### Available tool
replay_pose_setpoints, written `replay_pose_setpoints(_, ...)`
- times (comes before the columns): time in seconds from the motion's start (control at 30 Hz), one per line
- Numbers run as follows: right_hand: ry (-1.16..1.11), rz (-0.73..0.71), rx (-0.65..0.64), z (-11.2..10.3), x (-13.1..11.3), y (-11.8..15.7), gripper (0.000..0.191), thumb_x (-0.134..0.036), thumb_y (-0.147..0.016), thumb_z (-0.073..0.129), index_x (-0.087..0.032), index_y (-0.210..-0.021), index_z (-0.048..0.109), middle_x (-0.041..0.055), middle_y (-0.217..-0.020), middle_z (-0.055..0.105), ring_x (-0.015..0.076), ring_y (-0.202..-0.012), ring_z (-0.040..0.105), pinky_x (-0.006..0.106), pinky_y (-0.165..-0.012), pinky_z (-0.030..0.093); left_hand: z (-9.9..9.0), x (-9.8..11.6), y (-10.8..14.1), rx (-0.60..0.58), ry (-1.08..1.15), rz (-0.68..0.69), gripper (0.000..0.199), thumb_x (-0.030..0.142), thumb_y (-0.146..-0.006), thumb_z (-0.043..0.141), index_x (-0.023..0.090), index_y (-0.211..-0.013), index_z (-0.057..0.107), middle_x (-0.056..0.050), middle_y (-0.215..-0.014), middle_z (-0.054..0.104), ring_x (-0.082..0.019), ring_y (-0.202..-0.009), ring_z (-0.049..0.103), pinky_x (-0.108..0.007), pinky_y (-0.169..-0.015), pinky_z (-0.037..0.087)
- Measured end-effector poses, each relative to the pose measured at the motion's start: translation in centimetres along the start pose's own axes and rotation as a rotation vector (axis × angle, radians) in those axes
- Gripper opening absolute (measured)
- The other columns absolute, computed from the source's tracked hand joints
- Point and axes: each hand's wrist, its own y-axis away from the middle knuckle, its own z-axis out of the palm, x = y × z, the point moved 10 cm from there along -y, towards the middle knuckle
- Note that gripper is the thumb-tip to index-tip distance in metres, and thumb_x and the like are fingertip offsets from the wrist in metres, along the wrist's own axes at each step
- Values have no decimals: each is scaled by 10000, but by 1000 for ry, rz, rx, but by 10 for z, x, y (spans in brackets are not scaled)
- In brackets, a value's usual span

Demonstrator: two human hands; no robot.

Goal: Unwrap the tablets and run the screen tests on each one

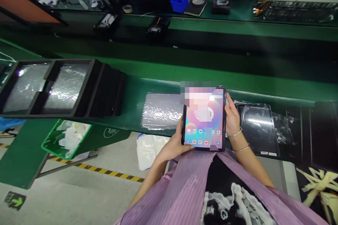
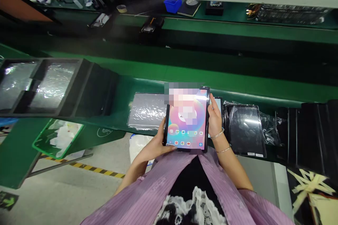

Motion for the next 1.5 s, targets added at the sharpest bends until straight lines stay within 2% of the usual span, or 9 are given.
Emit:
replay_pose_setpoints(0.2,-18,-6,6,-3,1,0,603,-485,-811,625,-307,-1367,474,-3,-1472,398,213,-1337,411,416,-1144,334,-4,-6,-6,107,65,36,888,382,-771,681,201,-1481,178,-145,-1408,454,-278,-1273,464,-442,-1086,372)
replay_pose_setpoints(0.43,-20,-1,11,-2,1,3,612,-495,-799,638,-295,-1358,489,-2,-1475,393,217,-1339,407,407,-1134,352,1,-2,-7,63,107,-36,835,449,-771,661,142,-1410,219,-189,-1310,520,-283,-1168,541,-453,-1016,433)
replay_pose_setpoints(0.5,2,-13,9,-1,-1,4,600,-500,-803,633,-285,-1348,504,3,-1473,395,219,-1344,400,395,-1118,374,1,2,-6,88,88,-57,974,456,-747,679,144,-1452,81,-199,-1290,527,-292,-1139,560,-480,-1005,433)
replay_pose_setpoints(0.6,10,-10,6,-1,0,4,594,-500,-806,632,-281,-1344,509,4,-1470,400,219,-1336,410,388,-1113,380,-1,13,-1,186,-111,-24,1330,420,-591,808,211,-1461,-176,-232,-1483,282,-364,-1292,429,-534,-1064,360)
replay_pose_setpoints(0.73,-5,8,22,-4,5,3,609,-505,-804,633,-283,-1354,494,0,-1471,399,221,-1321,429,406,-1126,362,13,15,0,203,-351,-19,1324,390,-484,862,269,-1493,14,-188,-1567,-50,-468,-1402,178,-596,-1064,342)
replay_pose_setpoints(0.93,34,-20,14,-5,4,3,591,-516,-822,607,-296,-1357,488,-6,-1478,386,209,-1334,413,391,-1122,368,6,19,-6,406,-390,27,1120,397,-646,763,217,-1468,23,-218,-1507,158,-380,-1422,200,-559,-1078,352)
replay_pose_setpoints(1.1,42,-55,39,-7,0,4,550,-503,-819,615,-289,-1318,533,-7,-1470,399,202,-1360,375,386,-1132,347,5,21,-6,401,-395,16,1097,415,-645,767,208,-1455,57,-215,-1495,177,-372,-1426,187,-552,-1095,328)
replay_pose_setpoints(1.3,34,-35,36,-7,1,4,571,-504,-811,624,-282,-1328,525,4,-1474,393,210,-1361,373,400,-1147,320,-1,29,-1,375,-412,109,903,529,-801,591,224,-1461,54,-209,-1484,203,-330,-1410,244,-525,-1104,313)
replay_pose_setpoints(1.5,-8,-9,45,-10,9,2,606,-521,-789,643,-268,-1327,526,12,-1465,408,225,-1333,415,411,-1140,335,19,42,6,349,-828,352,1026,650,-632,709,185,-1413,234,-279,-1520,83,-481,-1415,44,-733,-1052,123)
